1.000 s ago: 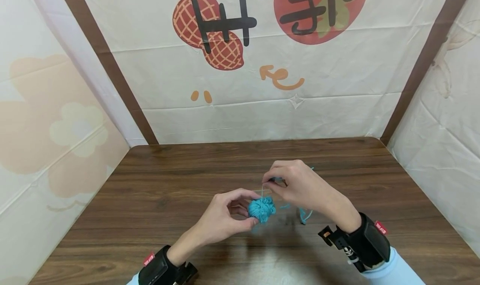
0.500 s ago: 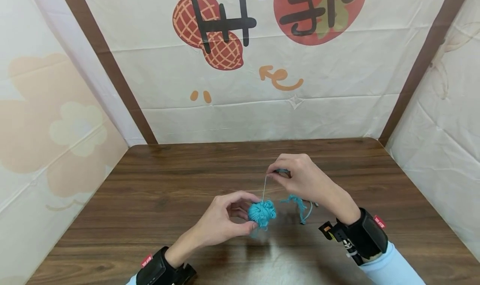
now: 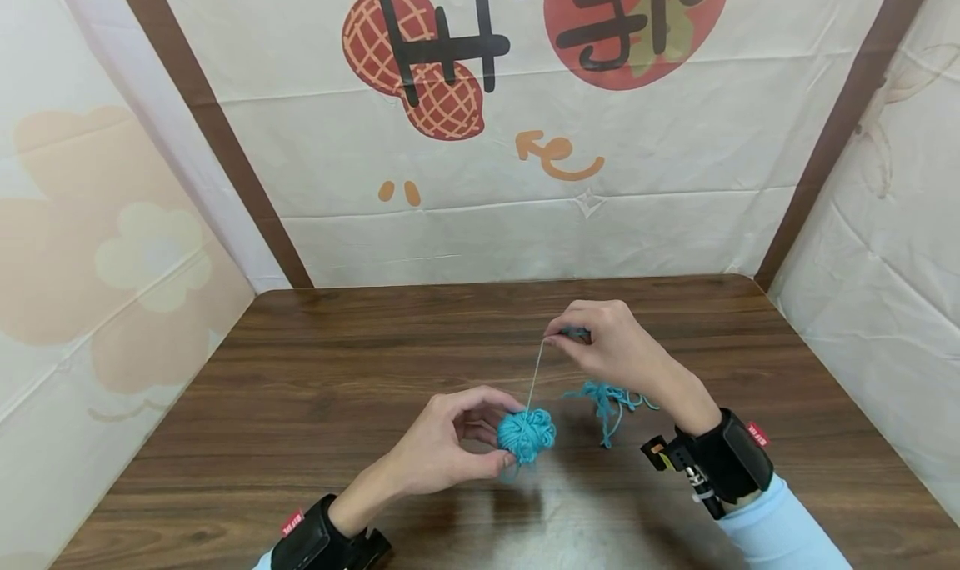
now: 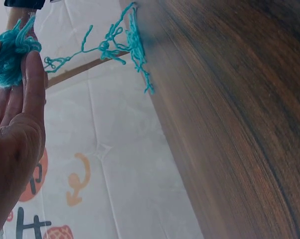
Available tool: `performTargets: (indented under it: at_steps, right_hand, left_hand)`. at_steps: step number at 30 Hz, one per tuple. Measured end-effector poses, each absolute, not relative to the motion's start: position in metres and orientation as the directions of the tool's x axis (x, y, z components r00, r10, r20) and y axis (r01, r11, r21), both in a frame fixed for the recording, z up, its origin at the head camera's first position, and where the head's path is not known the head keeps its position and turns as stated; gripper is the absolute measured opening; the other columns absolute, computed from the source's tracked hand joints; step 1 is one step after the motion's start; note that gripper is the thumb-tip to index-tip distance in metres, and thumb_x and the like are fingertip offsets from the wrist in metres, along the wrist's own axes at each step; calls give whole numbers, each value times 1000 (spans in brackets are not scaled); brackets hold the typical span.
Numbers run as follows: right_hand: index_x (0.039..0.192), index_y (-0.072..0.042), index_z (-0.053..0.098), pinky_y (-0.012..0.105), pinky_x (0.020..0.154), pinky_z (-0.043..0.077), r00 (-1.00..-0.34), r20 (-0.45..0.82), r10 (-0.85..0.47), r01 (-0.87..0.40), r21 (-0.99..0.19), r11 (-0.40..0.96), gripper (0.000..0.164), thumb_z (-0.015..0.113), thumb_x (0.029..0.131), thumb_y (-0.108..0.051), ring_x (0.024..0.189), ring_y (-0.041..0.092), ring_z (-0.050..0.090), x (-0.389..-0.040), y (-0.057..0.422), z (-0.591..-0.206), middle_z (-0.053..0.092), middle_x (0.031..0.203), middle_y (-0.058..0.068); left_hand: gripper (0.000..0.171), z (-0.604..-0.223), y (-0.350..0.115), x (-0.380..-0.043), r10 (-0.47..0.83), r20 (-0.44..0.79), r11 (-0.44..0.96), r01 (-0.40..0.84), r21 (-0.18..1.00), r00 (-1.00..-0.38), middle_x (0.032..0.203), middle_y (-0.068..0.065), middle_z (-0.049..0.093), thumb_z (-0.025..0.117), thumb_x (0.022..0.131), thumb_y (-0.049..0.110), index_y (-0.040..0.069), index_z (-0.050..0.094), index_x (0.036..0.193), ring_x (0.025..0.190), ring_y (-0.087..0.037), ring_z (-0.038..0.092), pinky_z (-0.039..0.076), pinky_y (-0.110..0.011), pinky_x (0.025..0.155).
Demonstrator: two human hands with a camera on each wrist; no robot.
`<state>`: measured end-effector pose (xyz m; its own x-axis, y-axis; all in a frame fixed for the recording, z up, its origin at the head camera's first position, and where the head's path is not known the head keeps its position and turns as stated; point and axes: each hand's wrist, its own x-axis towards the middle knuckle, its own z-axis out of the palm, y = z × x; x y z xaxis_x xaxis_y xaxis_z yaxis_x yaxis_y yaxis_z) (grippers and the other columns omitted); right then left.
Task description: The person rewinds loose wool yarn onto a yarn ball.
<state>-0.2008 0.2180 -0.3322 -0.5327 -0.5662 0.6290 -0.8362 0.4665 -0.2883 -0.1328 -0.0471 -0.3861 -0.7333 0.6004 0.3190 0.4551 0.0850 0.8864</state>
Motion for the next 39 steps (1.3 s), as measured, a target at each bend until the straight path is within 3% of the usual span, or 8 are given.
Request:
performTargets:
  at_steps: [9,12,16,20,25,29,34,39]
  right_hand:
    - [94,-12,79,14,52,43,-581,604,-546,-803,-318,504,15,78,86,1,63,-5,55,-207,224,-338,74,84,-4]
    - [94,-10,79,17,52,44,-606,583,-541,-786,-337,518,14,77,86,1,62,-5,54,-207,226,-340,74,83,-3]
    - [93,-13,80,19,54,47,-653,515,-555,-753,-364,549,14,78,86,0,64,-4,56,-207,228,-343,74,83,-5]
    - [91,-15,80,19,60,52,-665,371,-648,-746,-375,550,13,76,88,-3,71,-5,62,-202,224,-344,76,85,-6]
    - [90,-15,79,18,62,54,-615,184,-767,-756,-415,506,11,73,91,-6,72,-6,60,-181,207,-340,74,85,-7]
    - [91,-18,77,16,62,52,-594,135,-793,-757,-426,495,11,71,94,-9,70,-8,55,-161,191,-331,70,84,-12]
    - [88,-23,73,13,56,45,-564,201,-801,-799,-380,466,15,72,93,-9,62,-9,44,-146,181,-322,58,76,-18]
    - [86,-24,71,9,57,41,-515,333,-790,-854,-276,441,18,75,90,-7,65,-8,44,-142,177,-320,54,77,-18]
  left_hand:
    - [44,-386,-47,-132,590,300,15,382,924,-750,113,-14,71,79,82,3,13,65,123,96,-8,70,63,-28,84]
    - [44,-385,-48,-132,560,309,-34,352,935,-768,116,-18,68,78,82,1,7,62,123,95,-7,69,63,-27,82]
    - [51,-382,-48,-134,476,335,-119,317,941,-813,121,-22,63,75,82,-3,-2,54,128,93,-8,70,62,-24,80]
    - [59,-378,-47,-137,343,330,-173,286,943,-879,128,-20,61,73,84,-5,1,50,138,96,-11,70,62,-24,82]
    - [49,-377,-46,-139,157,285,-115,269,956,-946,129,-12,61,75,88,0,10,59,133,98,-13,72,62,-25,82]
    - [44,-380,-46,-141,79,277,-34,275,961,-958,126,-9,64,78,86,4,14,63,127,95,-14,73,62,-25,79]
    - [47,-384,-47,-140,102,321,144,333,932,-942,120,-6,68,80,84,6,18,64,126,93,-14,72,62,-23,77]
    - [44,-387,-45,-138,206,349,263,395,880,-914,116,1,67,79,83,7,21,65,123,90,-10,71,62,-22,77]
